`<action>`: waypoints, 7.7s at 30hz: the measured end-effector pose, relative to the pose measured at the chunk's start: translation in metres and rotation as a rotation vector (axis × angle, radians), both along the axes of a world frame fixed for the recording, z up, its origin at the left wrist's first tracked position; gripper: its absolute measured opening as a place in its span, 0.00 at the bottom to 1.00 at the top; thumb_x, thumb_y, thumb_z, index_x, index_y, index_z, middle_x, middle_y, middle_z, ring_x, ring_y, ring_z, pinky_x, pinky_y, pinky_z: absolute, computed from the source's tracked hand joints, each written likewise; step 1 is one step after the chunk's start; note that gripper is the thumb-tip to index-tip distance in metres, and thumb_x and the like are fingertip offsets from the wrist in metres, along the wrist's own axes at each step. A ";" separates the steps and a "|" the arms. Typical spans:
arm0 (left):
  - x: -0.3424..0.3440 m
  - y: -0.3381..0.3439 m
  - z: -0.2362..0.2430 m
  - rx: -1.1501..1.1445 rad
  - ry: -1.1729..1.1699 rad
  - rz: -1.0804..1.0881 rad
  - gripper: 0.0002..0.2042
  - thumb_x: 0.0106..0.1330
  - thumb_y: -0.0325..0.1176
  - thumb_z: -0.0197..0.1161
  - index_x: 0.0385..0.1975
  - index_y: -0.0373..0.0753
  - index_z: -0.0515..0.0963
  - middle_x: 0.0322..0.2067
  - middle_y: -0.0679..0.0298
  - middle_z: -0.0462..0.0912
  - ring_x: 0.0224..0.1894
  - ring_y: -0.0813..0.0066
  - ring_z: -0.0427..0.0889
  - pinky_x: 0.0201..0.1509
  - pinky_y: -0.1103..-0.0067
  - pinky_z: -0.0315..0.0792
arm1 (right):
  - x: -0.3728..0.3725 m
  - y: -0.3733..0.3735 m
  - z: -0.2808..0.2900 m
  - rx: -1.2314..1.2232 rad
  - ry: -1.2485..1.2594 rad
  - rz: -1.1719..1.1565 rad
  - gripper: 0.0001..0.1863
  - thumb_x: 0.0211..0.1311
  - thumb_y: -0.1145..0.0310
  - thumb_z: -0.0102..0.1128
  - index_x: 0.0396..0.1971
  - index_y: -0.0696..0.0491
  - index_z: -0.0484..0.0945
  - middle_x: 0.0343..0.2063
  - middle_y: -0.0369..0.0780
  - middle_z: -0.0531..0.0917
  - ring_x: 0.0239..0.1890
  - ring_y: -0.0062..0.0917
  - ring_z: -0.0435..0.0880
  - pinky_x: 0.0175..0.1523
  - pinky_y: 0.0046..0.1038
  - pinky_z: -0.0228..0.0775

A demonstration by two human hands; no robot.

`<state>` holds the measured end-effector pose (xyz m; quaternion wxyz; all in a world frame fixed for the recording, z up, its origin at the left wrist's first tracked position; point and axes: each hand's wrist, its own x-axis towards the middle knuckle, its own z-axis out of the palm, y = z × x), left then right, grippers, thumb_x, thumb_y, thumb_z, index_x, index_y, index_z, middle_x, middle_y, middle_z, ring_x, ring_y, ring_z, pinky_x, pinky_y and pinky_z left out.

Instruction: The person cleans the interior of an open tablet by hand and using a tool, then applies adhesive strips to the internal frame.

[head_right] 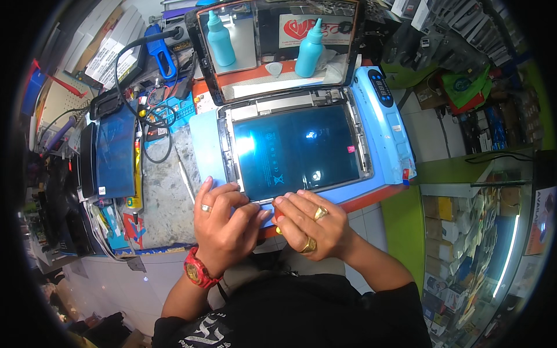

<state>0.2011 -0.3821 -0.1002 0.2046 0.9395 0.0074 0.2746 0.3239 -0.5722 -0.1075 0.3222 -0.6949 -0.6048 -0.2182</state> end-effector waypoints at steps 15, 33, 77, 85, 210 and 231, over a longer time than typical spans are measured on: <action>0.000 0.000 -0.002 -0.009 -0.017 -0.013 0.12 0.56 0.32 0.83 0.37 0.43 0.86 0.38 0.64 0.83 0.52 0.57 0.87 0.72 0.45 0.70 | -0.011 -0.009 -0.018 0.009 -0.085 -0.026 0.17 0.68 0.73 0.76 0.48 0.52 0.74 0.49 0.47 0.91 0.50 0.39 0.95 0.54 0.41 0.93; 0.000 -0.001 0.000 0.005 -0.003 -0.002 0.11 0.58 0.34 0.83 0.35 0.43 0.87 0.37 0.64 0.83 0.53 0.58 0.87 0.73 0.45 0.70 | 0.039 -0.052 0.034 -0.042 0.848 -0.171 0.13 0.71 0.81 0.72 0.52 0.58 0.82 0.43 0.44 0.92 0.45 0.30 0.96 0.50 0.30 0.89; -0.001 -0.001 0.001 0.014 0.011 0.009 0.11 0.58 0.33 0.83 0.36 0.45 0.86 0.39 0.65 0.84 0.53 0.58 0.89 0.74 0.48 0.69 | 0.044 -0.070 0.034 -0.033 0.728 -0.243 0.15 0.72 0.82 0.70 0.54 0.59 0.81 0.44 0.46 0.92 0.46 0.31 0.95 0.50 0.30 0.90; -0.001 -0.001 -0.001 0.013 0.010 0.015 0.11 0.58 0.33 0.83 0.36 0.45 0.86 0.39 0.65 0.84 0.53 0.58 0.89 0.74 0.47 0.69 | 0.040 -0.070 0.033 -0.146 0.410 -0.228 0.15 0.66 0.82 0.74 0.49 0.56 0.80 0.44 0.46 0.92 0.46 0.39 0.96 0.54 0.37 0.91; -0.001 0.001 0.001 0.007 -0.011 0.000 0.09 0.64 0.38 0.80 0.34 0.43 0.87 0.38 0.64 0.85 0.52 0.61 0.88 0.70 0.48 0.73 | 0.088 0.044 0.032 -0.248 -0.224 -0.122 0.16 0.64 0.77 0.67 0.51 0.67 0.86 0.49 0.54 0.90 0.48 0.43 0.95 0.53 0.36 0.89; -0.002 0.001 0.000 0.016 0.007 -0.002 0.09 0.64 0.40 0.79 0.33 0.44 0.87 0.38 0.63 0.85 0.54 0.61 0.88 0.69 0.49 0.73 | 0.107 0.058 0.042 -0.250 0.079 -0.086 0.12 0.64 0.81 0.68 0.47 0.61 0.87 0.45 0.48 0.89 0.41 0.43 0.93 0.45 0.38 0.86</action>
